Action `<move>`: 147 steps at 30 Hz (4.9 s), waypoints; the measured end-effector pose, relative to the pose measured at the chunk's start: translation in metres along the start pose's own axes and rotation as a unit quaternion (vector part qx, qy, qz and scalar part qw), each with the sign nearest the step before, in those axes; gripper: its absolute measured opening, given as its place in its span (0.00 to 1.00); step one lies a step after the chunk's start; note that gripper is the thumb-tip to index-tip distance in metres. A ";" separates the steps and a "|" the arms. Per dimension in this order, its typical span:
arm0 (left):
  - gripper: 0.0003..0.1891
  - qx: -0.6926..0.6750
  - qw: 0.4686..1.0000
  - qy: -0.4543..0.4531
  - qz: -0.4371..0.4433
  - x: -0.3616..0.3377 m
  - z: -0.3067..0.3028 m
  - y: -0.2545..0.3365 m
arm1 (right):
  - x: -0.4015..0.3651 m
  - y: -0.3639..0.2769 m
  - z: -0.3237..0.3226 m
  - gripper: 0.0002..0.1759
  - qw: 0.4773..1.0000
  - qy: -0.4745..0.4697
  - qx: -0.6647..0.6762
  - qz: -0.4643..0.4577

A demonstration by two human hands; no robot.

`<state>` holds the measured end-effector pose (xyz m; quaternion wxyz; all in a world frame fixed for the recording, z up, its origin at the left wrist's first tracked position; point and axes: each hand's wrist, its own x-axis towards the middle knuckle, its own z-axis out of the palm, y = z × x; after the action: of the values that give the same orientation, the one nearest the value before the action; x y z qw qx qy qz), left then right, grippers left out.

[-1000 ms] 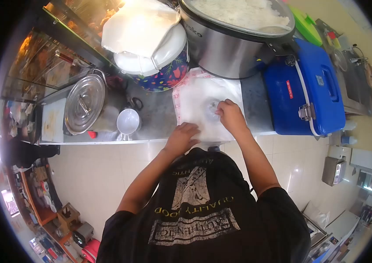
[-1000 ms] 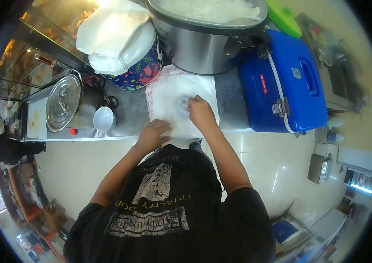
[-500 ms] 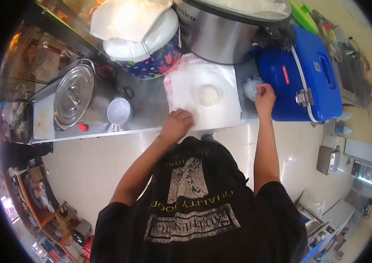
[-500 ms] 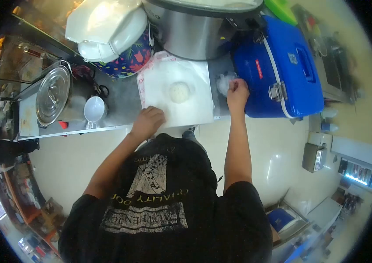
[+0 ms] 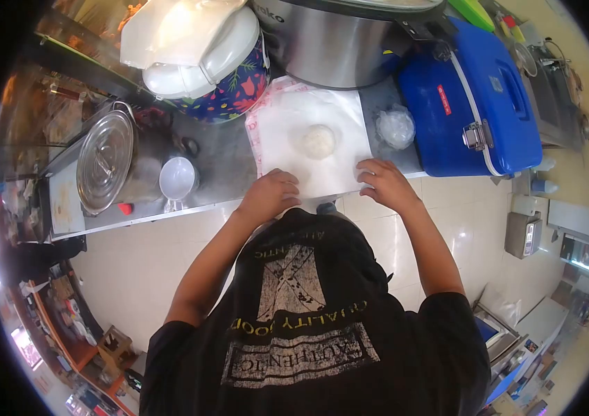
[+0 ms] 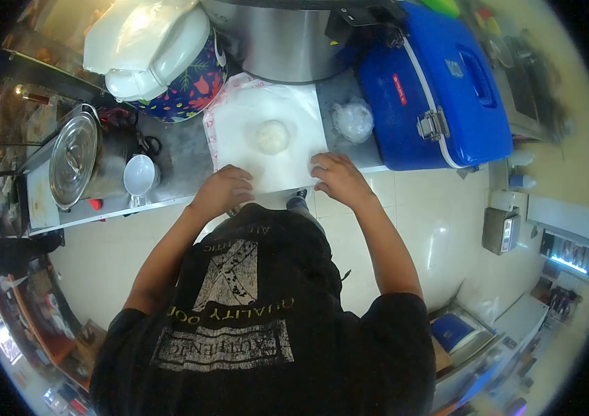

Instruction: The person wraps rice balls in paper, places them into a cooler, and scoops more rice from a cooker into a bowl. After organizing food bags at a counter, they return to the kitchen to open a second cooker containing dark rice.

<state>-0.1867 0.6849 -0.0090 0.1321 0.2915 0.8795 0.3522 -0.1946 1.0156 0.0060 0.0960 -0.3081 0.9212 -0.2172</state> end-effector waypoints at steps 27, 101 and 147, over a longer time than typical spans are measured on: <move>0.14 -0.176 0.976 0.122 -0.031 -0.014 -0.007 -0.030 | 0.011 0.013 0.007 0.03 0.969 0.122 0.208 -0.050; 0.14 0.176 0.956 0.199 0.127 0.005 0.035 0.011 | 0.024 -0.046 0.070 0.33 0.989 0.059 -0.124 -0.053; 0.27 0.171 0.983 -0.060 0.020 0.089 -0.007 -0.020 | 0.038 -0.066 0.057 0.29 0.976 0.080 -0.169 0.111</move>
<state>-0.2687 0.7237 -0.0204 0.1258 0.3475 0.9113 0.1815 -0.1723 0.9257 -0.0153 -0.0080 -0.1978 0.9777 -0.0700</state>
